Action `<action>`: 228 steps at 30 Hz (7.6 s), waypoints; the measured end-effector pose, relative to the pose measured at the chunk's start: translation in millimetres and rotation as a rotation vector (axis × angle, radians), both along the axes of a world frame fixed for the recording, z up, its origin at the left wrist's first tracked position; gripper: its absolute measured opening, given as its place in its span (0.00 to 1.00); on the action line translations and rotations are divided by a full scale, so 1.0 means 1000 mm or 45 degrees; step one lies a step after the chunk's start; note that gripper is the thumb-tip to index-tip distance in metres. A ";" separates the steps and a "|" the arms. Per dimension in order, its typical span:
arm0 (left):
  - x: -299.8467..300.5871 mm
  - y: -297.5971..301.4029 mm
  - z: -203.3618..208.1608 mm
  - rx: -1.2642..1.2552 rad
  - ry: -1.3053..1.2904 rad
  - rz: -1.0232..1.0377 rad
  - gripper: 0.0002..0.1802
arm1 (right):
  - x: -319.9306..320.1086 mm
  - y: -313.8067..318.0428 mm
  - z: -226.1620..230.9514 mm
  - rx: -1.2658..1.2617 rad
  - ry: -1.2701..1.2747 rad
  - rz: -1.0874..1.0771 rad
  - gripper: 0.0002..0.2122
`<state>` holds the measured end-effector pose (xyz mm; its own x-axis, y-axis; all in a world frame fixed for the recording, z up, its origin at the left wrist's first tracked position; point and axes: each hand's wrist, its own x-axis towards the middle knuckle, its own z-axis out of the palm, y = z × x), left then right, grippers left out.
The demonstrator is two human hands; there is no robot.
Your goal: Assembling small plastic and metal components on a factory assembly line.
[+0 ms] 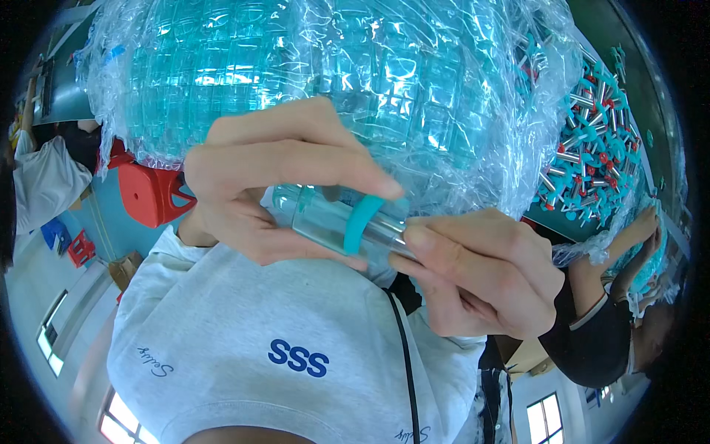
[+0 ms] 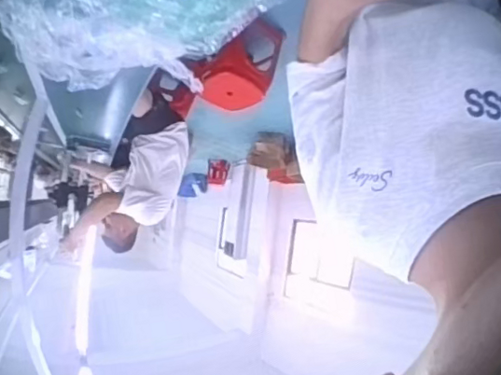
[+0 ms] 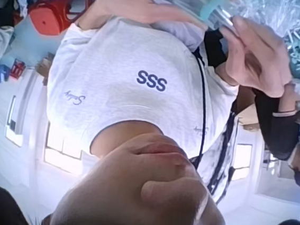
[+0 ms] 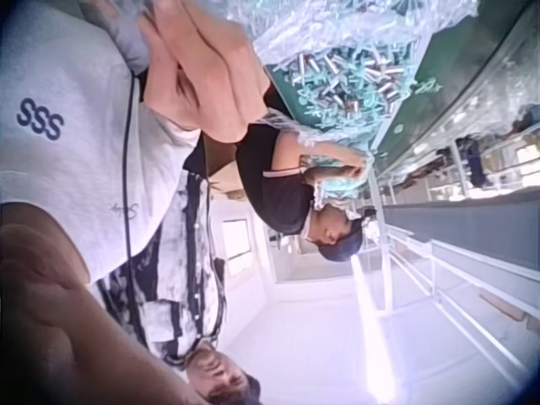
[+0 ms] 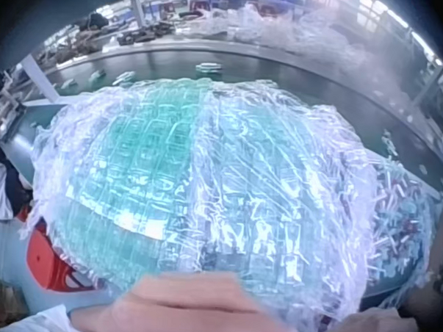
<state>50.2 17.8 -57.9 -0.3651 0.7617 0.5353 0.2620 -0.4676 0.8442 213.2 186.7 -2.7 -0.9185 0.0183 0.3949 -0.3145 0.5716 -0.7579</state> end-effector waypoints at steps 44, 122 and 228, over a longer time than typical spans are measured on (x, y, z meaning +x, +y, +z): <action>0.000 0.000 -0.009 0.134 0.221 0.049 0.20 | 0.001 -0.014 -0.012 -0.105 0.149 -0.145 0.11; -0.143 0.027 0.070 -0.287 0.527 0.462 0.22 | -0.038 0.003 0.044 0.274 -0.068 -0.655 0.35; -0.036 -0.105 0.020 -0.868 1.122 0.245 0.24 | -0.045 0.078 -0.102 -0.559 -0.028 -0.573 0.12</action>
